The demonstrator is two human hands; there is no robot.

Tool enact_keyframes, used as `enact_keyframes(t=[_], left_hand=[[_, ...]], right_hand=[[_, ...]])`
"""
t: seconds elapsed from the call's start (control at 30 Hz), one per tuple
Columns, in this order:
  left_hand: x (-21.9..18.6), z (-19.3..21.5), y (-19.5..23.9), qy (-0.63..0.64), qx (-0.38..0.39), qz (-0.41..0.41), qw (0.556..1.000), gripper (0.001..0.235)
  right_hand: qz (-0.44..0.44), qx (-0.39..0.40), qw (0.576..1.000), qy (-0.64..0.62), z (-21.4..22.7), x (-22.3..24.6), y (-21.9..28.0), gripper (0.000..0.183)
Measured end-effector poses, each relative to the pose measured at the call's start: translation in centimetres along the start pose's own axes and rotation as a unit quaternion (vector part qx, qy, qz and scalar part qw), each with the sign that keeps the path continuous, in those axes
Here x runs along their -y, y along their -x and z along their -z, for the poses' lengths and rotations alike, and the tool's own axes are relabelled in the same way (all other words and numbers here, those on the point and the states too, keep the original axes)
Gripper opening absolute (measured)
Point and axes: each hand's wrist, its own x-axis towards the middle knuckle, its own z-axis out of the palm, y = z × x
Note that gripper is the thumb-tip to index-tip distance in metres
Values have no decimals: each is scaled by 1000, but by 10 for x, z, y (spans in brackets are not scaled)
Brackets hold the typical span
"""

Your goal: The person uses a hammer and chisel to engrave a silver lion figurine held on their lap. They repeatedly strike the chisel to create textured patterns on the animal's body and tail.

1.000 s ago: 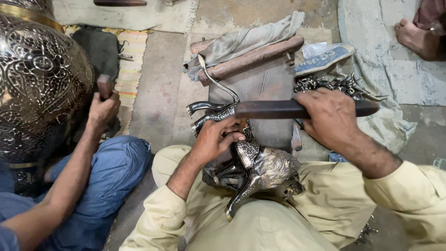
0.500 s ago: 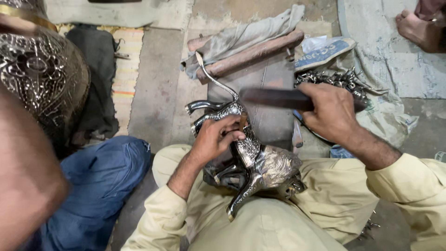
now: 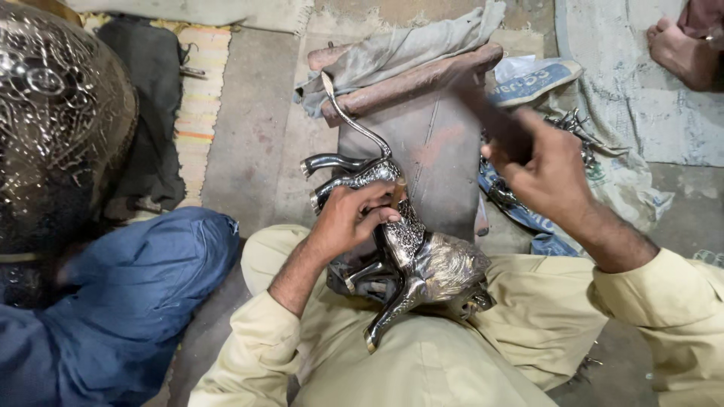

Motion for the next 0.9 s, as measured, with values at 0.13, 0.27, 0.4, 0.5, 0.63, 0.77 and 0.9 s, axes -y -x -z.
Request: enact_keyframes(t=[0.13, 0.27, 0.4, 0.5, 0.63, 0.77, 0.9], left_hand=[[2, 0, 3, -23, -2, 9, 1000, 46], [5, -1, 5, -22, 7, 9, 1000, 46], [4, -1, 8, 44, -16, -1, 999, 42], [4, -2, 5, 72, -15, 39, 997, 40], [2, 5, -7, 16, 48, -43, 998, 41], [-5, 8, -20, -62, 110, -67, 990, 43], [-9, 10, -23, -88, 125, -42, 987, 39]], right_hand=[[120, -53, 986, 106, 3, -1, 3, 28], [182, -34, 960, 209, 7, -2, 9, 31], [225, 1, 916, 333, 15, -2, 7, 34], [78, 95, 961, 246, 17, -6, 9, 44], [-23, 159, 978, 132, 11, -13, 19, 34], [23, 48, 993, 105, -1, -25, 37, 36], [41, -76, 982, -170, -13, -34, 48, 26]])
